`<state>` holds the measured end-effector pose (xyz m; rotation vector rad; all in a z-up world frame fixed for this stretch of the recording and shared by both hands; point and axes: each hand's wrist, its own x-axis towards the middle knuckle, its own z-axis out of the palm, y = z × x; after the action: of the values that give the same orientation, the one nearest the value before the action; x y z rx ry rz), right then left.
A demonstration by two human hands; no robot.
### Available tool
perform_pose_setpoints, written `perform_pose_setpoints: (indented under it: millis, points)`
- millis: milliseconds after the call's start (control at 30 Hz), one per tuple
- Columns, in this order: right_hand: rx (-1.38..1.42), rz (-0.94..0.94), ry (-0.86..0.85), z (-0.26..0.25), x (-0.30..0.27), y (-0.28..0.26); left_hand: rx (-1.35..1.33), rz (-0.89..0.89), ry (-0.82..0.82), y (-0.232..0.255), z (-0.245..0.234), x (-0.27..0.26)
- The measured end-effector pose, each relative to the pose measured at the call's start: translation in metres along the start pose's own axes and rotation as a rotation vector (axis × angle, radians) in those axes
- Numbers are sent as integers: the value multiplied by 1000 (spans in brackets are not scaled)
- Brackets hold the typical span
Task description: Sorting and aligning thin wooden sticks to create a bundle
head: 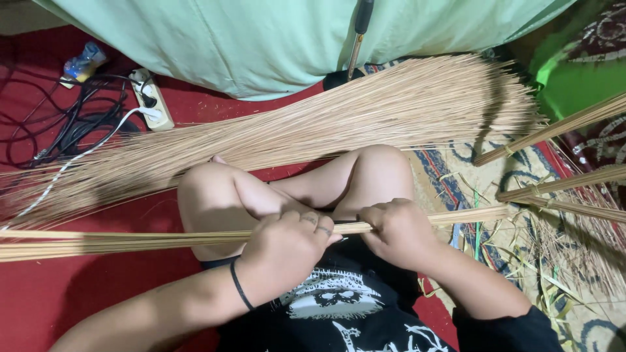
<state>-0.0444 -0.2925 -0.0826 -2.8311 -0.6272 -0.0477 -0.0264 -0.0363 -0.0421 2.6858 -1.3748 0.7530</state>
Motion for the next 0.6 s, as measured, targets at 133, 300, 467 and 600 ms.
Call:
perform_pose_setpoints:
  millis: [133, 300, 467, 600]
  points:
    - [221, 97, -237, -31, 3, 9, 212, 59, 145, -4, -3, -1]
    - [-359, 16, 286, -59, -13, 13, -297, -117, -203, -34, -14, -12]
    - [-298, -263, 342, -34, 10, -13, -223, -106, -76, -15, 7, -11]
    - [59, -146, 120, -59, 4, 10, 176, 60, 380, -32, 1, -4]
